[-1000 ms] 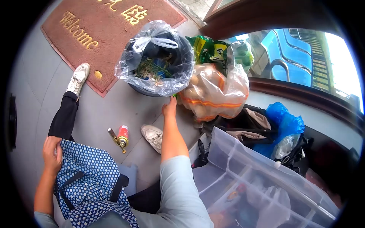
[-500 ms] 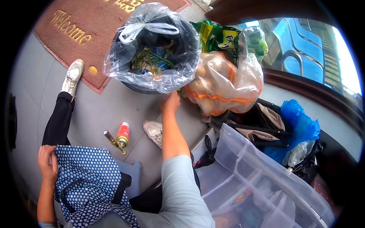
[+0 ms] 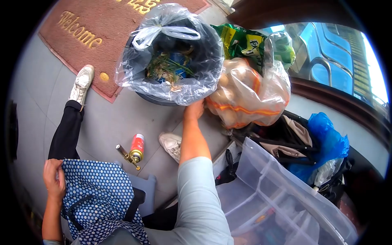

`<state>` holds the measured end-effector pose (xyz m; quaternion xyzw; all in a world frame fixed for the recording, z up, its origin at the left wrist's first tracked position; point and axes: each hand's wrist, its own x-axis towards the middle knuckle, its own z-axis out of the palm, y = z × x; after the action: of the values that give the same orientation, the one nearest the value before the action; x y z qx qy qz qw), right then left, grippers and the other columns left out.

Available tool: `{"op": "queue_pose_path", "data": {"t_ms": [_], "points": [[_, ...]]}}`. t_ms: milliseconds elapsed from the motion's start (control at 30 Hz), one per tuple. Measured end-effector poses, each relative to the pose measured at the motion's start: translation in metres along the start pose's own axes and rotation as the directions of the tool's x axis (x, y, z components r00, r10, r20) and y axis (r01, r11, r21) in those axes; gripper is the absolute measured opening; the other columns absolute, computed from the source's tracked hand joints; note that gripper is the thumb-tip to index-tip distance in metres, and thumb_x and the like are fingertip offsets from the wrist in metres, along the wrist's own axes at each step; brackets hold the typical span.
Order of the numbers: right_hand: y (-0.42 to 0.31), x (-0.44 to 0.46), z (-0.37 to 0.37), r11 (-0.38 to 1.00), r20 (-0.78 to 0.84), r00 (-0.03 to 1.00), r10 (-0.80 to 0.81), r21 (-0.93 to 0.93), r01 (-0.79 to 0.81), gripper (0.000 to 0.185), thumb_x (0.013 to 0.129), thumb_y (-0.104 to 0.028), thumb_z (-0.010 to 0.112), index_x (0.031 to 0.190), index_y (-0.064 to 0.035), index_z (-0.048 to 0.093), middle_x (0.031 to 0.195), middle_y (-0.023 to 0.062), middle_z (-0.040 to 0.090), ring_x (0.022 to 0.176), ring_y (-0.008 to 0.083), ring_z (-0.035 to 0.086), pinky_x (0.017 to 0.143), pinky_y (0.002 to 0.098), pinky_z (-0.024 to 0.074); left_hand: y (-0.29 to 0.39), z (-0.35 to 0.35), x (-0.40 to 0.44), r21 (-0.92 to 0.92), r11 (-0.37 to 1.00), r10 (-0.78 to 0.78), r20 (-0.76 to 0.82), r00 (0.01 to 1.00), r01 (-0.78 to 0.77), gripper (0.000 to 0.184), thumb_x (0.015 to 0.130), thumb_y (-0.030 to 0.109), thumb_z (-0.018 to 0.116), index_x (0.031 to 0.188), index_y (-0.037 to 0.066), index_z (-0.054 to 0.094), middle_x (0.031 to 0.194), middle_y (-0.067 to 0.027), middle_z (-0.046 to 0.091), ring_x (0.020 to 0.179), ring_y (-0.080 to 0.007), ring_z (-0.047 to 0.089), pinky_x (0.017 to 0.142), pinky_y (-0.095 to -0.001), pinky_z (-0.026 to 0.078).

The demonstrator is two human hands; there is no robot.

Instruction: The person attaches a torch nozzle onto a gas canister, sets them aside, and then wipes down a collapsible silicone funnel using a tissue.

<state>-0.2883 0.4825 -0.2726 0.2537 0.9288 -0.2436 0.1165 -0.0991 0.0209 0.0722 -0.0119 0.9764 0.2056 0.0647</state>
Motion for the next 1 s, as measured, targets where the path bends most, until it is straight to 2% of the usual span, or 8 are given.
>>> {"op": "queue_pose_path", "data": {"t_ms": [200,300,500,600,733,867,933,1000], "points": [[0.016,0.002,-0.005,0.968,0.076,0.98,-0.183,-0.162,0.193,0.045,0.09,-0.033,0.058,0.124,-0.0042,0.05,0.114,0.0205,0.062,0.106,0.0413,0.06,0.086,0.0503,0.0491,0.004,-0.001,0.002,-0.08,0.997,-0.016,-0.029,0.999,0.013,0.018,0.079,-0.013,0.053,0.092,-0.003,0.058,0.084,-0.0168,0.059,0.078,-0.0331,0.056,0.071,-0.0382,0.045],[0.008,-0.019,-0.024,0.949,0.047,0.998,-0.045,-0.309,0.057,0.045,0.087,-0.026,0.063,0.125,-0.0046,0.049,0.118,0.0195,0.06,0.106,0.0418,0.06,0.087,0.0504,0.0491,0.005,-0.003,0.0,-0.075,0.997,-0.011,-0.044,0.999,0.008,0.017,0.078,-0.013,0.053,0.091,-0.003,0.058,0.083,-0.0163,0.059,0.077,-0.0329,0.056,0.071,-0.0383,0.045],[0.0,-0.037,-0.025,0.98,-0.028,0.988,-0.149,-0.134,0.144,0.047,0.084,-0.017,0.069,0.125,-0.0077,0.049,0.122,0.0228,0.056,0.109,0.0427,0.058,0.091,0.0496,0.0478,-0.005,-0.003,-0.006,-0.074,0.997,-0.005,-0.062,0.998,0.0,0.017,0.076,-0.013,0.054,0.09,-0.002,0.058,0.081,-0.0161,0.059,0.076,-0.0329,0.056,0.07,-0.0383,0.045],[0.0,-0.019,-0.01,0.994,0.0,1.0,-0.024,-0.111,0.024,0.058,0.083,-0.029,0.07,0.132,-0.0084,0.047,0.125,0.024,0.055,0.113,0.0437,0.056,0.094,0.0495,0.0464,-0.006,-0.003,-0.006,-0.067,0.998,-0.009,-0.066,0.998,0.005,0.018,0.076,-0.012,0.054,0.091,-0.002,0.059,0.081,-0.0161,0.059,0.075,-0.0332,0.056,0.07,-0.0389,0.045],[0.003,0.001,0.013,0.984,0.051,0.994,0.096,0.146,-0.102,0.077,0.076,-0.055,0.069,0.137,-0.0104,0.051,0.13,0.0249,0.058,0.122,0.0392,0.055,0.099,0.0437,0.0452,-0.001,-0.004,0.002,-0.055,0.998,-0.023,-0.037,0.999,0.021,0.02,0.075,-0.012,0.055,0.091,-0.001,0.058,0.081,-0.0161,0.059,0.074,-0.0337,0.056,0.068,-0.0398,0.045],[0.0,-0.003,0.015,0.987,-0.026,0.988,-0.154,0.045,0.155,0.062,0.077,-0.046,0.071,0.126,-0.0095,0.062,0.128,0.017,0.063,0.117,0.0318,0.06,0.096,0.0407,0.0471,0.0,-0.003,0.005,-0.041,0.999,-0.01,-0.05,0.999,0.008,0.022,0.07,-0.009,0.056,0.089,0.001,0.061,0.082,-0.015,0.06,0.073,-0.0334,0.056,0.066,-0.0403,0.044],[0.003,-0.003,0.01,0.894,-0.018,0.991,0.131,0.434,-0.111,0.052,0.081,-0.038,0.069,0.123,-0.0081,0.061,0.124,0.0161,0.065,0.111,0.0302,0.063,0.092,0.0391,0.0492,0.002,-0.004,0.006,-0.059,0.998,-0.023,-0.073,0.997,0.019,0.021,0.07,-0.009,0.057,0.088,0.001,0.061,0.082,-0.0147,0.06,0.074,-0.034,0.056,0.066,-0.0408,0.044],[0.009,-0.011,-0.007,0.922,0.036,0.991,0.128,0.363,-0.133,0.043,0.087,-0.029,0.065,0.124,-0.0075,0.058,0.121,0.0137,0.063,0.108,0.0276,0.062,0.09,0.0364,0.0502,0.0,-0.004,0.002,-0.074,0.997,-0.026,-0.095,0.995,0.019,0.021,0.07,-0.008,0.057,0.088,0.001,0.061,0.082,-0.0146,0.06,0.075,-0.0342,0.056,0.067,-0.041,0.044]]}}
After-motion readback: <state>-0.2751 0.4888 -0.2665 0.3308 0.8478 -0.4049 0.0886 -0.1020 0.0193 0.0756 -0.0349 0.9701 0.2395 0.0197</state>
